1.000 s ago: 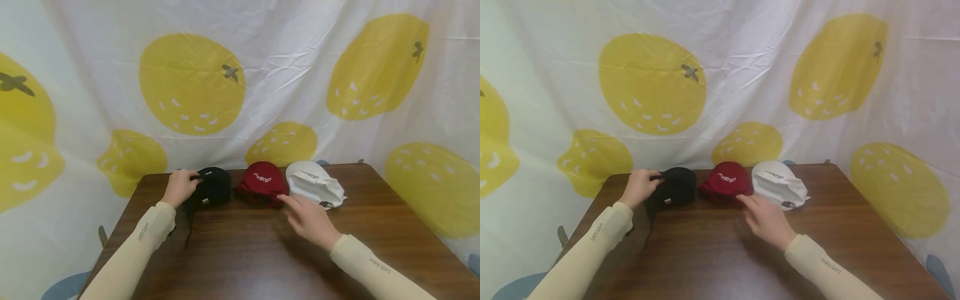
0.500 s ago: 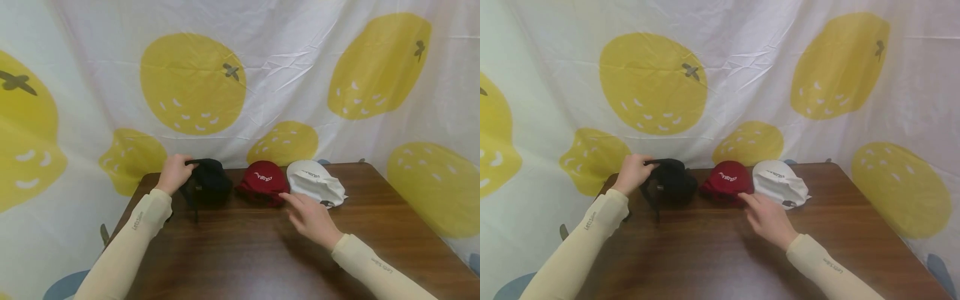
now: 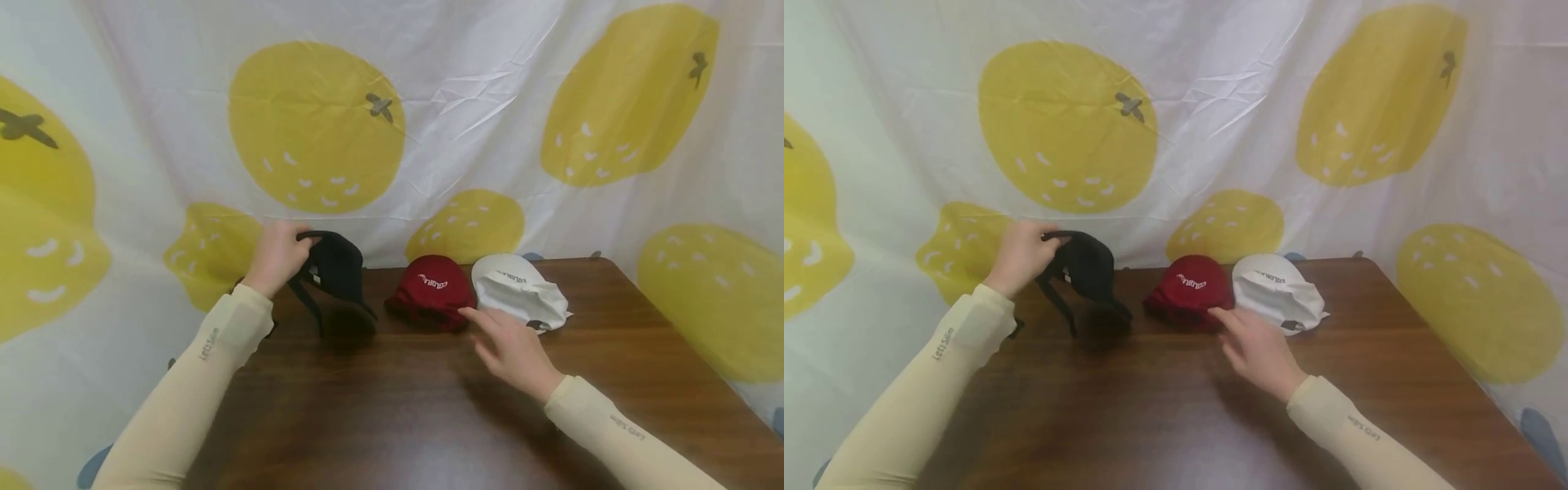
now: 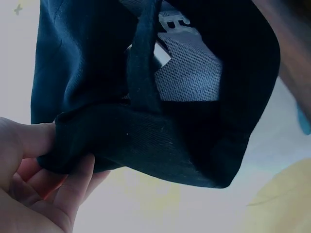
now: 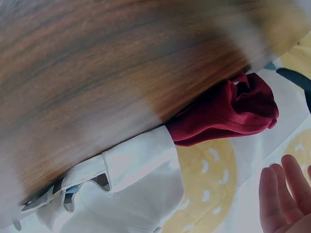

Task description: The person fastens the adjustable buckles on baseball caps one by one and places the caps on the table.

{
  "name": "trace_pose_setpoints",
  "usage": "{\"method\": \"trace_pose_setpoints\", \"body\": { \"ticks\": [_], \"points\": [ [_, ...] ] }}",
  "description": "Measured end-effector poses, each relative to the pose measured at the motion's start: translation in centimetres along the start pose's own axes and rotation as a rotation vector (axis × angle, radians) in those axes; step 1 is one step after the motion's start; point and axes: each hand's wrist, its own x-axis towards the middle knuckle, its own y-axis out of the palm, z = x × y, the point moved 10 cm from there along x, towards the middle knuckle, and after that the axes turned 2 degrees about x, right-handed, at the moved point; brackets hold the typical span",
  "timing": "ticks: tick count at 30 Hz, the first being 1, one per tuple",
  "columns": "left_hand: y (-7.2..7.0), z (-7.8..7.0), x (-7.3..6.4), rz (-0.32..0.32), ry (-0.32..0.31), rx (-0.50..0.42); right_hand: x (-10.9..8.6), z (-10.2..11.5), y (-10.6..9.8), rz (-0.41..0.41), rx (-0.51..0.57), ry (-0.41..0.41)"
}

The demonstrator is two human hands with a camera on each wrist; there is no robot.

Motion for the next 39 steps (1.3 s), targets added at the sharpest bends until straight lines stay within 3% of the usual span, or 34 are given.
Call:
{"method": "trace_pose_setpoints", "body": {
  "ticks": [6, 11, 22, 33, 39],
  "points": [
    [-2.2, -3.0, 0.5, -0.075, 0.089, 0.031, -0.2, 0.0, -0.1, 0.004, 0.008, 0.008],
    [-3.0, -5.0, 0.5, -0.075, 0.094, 0.052, -0.4, -0.1, -0.3, -0.009, 0.012, 0.008],
    [-3.8, -9.8, -1.1, -0.022, 0.118, -0.021, -1.2, -0.5, -0.2, -0.006, 0.028, 0.055],
    [-4.5, -14.6, -3.2, -0.069, 0.268, 0.000, -1.8, -0.7, 0.1, -0.029, 0.035, 0.071],
    [-4.2, -16.5, -4.3, -0.037, 0.311, 0.020, -2.0, -0.7, 0.1, -0.024, 0.043, 0.079]
  ]
}}
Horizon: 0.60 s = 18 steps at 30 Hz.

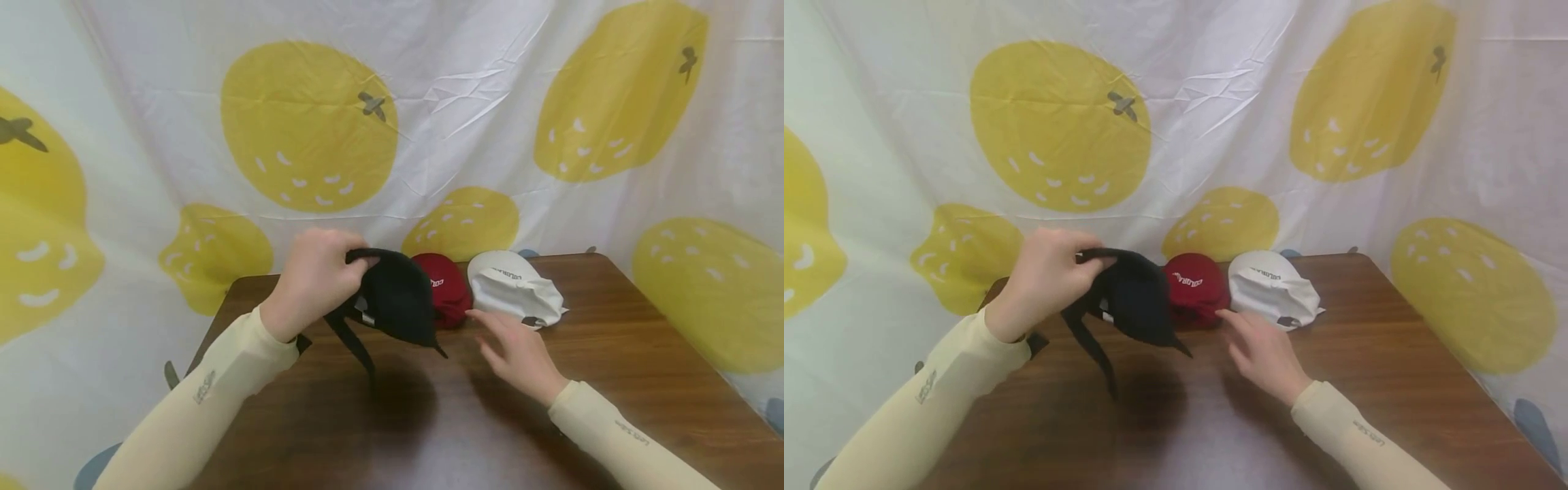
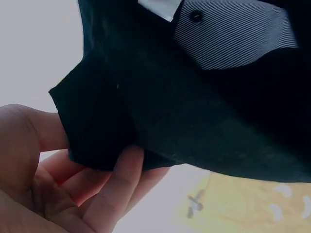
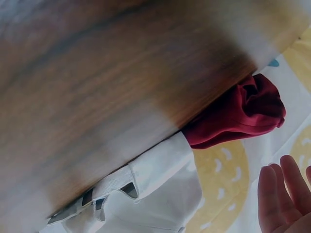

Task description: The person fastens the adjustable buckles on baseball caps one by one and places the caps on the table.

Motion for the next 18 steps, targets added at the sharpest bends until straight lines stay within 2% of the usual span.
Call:
{"method": "trace_pose_setpoints", "body": {
  "ticks": [8, 14, 18],
  "points": [
    [1.9, -2.2, -0.7, 0.163, -0.021, -0.004, 0.0, 0.2, -0.4, -0.006, 0.011, -0.004],
    [4.0, -3.0, -1.4, 0.280, -0.033, -0.080, 0.3, 0.8, -0.8, -0.005, 0.027, -0.013],
    [5.2, -3.3, -1.8, 0.336, -0.046, -0.126, 0.3, 1.2, -0.9, 0.004, 0.045, -0.008]
  ]
}}
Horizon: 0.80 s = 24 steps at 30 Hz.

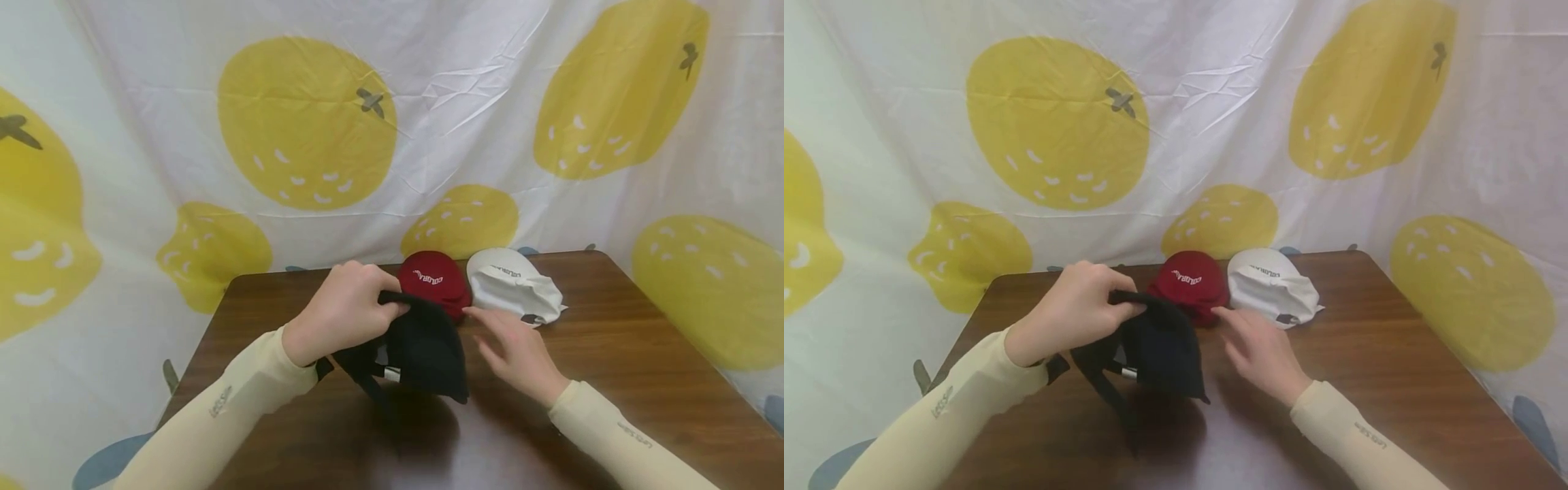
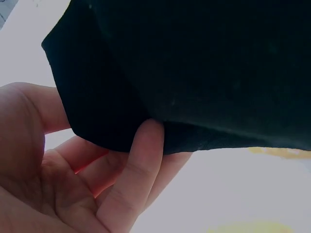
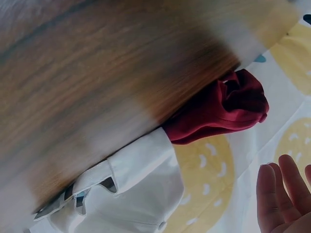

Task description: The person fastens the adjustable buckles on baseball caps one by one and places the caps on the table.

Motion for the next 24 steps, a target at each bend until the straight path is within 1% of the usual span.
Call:
{"method": "trace_pose_setpoints", "body": {
  "ticks": [5, 10, 14, 17, 20, 22, 24],
  "points": [
    [1.1, 0.2, 0.2, 0.041, -0.028, -0.024, 0.0, 0.2, 0.0, 0.008, 0.002, 0.008],
    [2.2, 0.3, 0.2, 0.056, -0.031, -0.032, -0.1, 0.7, -0.1, -0.013, -0.006, -0.022],
    [2.5, 0.3, 0.2, 0.057, -0.030, -0.037, -0.1, 1.0, -0.3, -0.033, -0.013, -0.039],
    [2.5, 0.3, 0.3, 0.055, -0.033, -0.048, 0.2, 1.4, -0.8, -0.040, 0.000, -0.030],
    [2.4, 0.4, 0.5, 0.053, -0.040, -0.049, 1.0, 2.0, -1.9, -0.055, 0.069, -0.005],
    [2.3, 0.6, 0.7, 0.053, -0.047, -0.049, 1.9, 2.4, -2.6, -0.056, 0.153, 0.031],
    [2.3, 0.7, 0.9, 0.050, -0.051, -0.043, 2.8, 2.8, -3.1, -0.048, 0.273, 0.078]
  ]
}}
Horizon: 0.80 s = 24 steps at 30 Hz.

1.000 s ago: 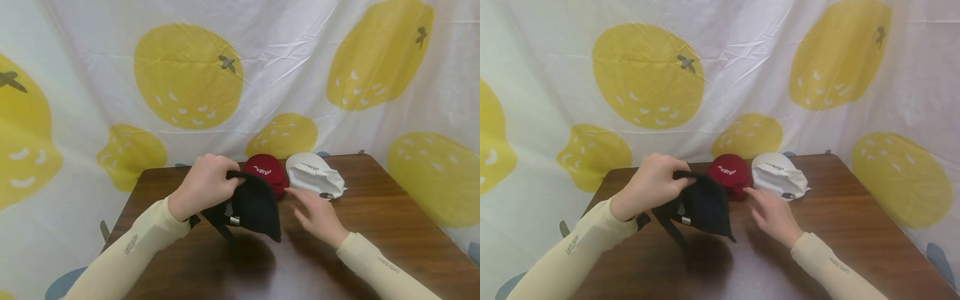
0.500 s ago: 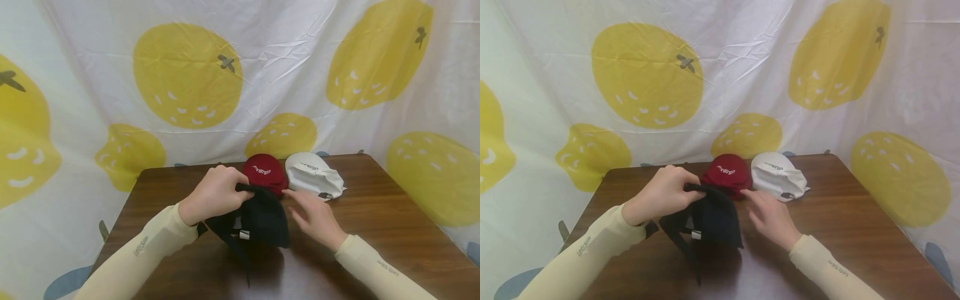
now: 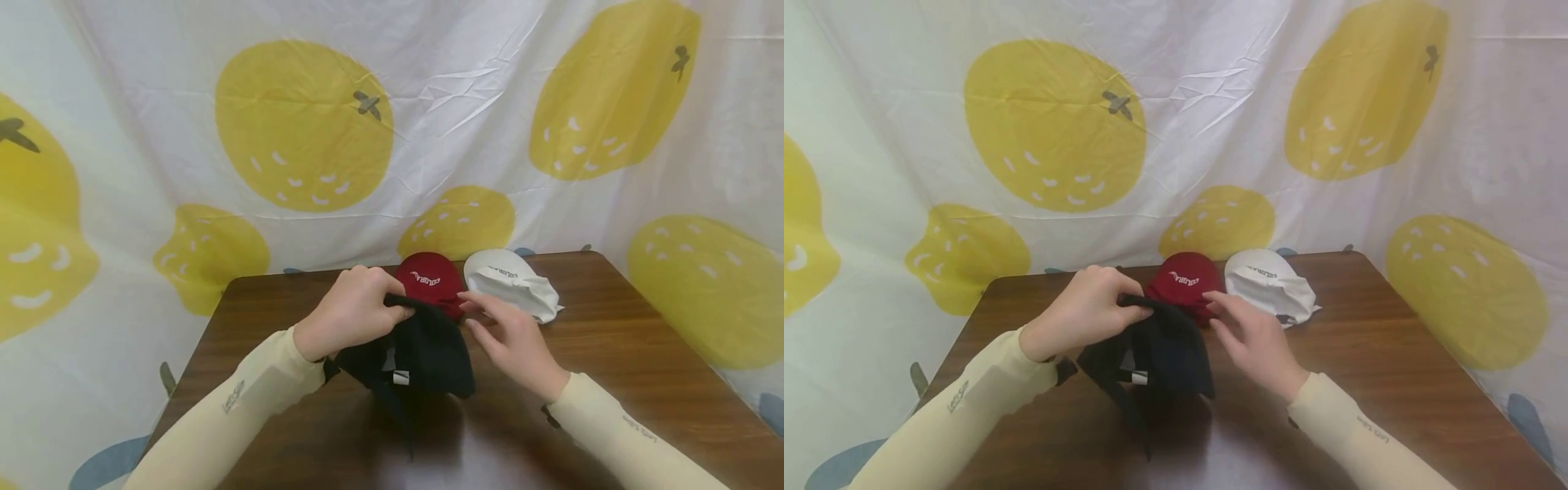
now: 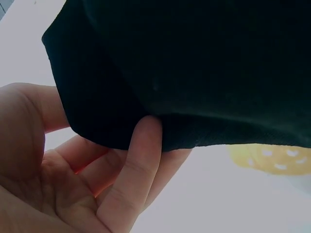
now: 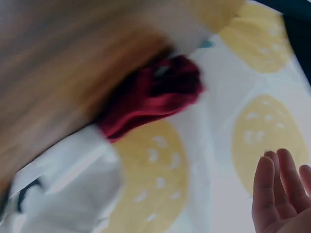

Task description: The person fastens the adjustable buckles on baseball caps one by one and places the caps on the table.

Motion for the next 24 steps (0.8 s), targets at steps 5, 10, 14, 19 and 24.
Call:
{"method": "trace_pose_setpoints", "body": {
  "ticks": [5, 10, 14, 19, 24],
  "points": [
    [0.0, 0.5, 0.7, -0.003, -0.017, 0.012, 2.0, 1.5, 0.1, 0.062, 0.270, 0.153],
    [0.1, 1.4, 1.2, 0.009, -0.065, 0.000, 3.1, 2.3, 0.7, 0.115, 0.284, 0.276],
    [0.1, 2.0, 1.5, 0.012, -0.093, -0.017, 3.6, 2.1, 1.6, 0.144, 0.231, 0.318],
    [0.0, 2.4, 1.7, 0.004, -0.095, -0.023, 4.1, 1.7, 2.8, 0.175, 0.198, 0.298],
    [-0.1, 3.0, 2.0, -0.017, -0.108, -0.029, 5.3, 1.9, 2.9, 0.139, 0.160, 0.227]
  ]
}}
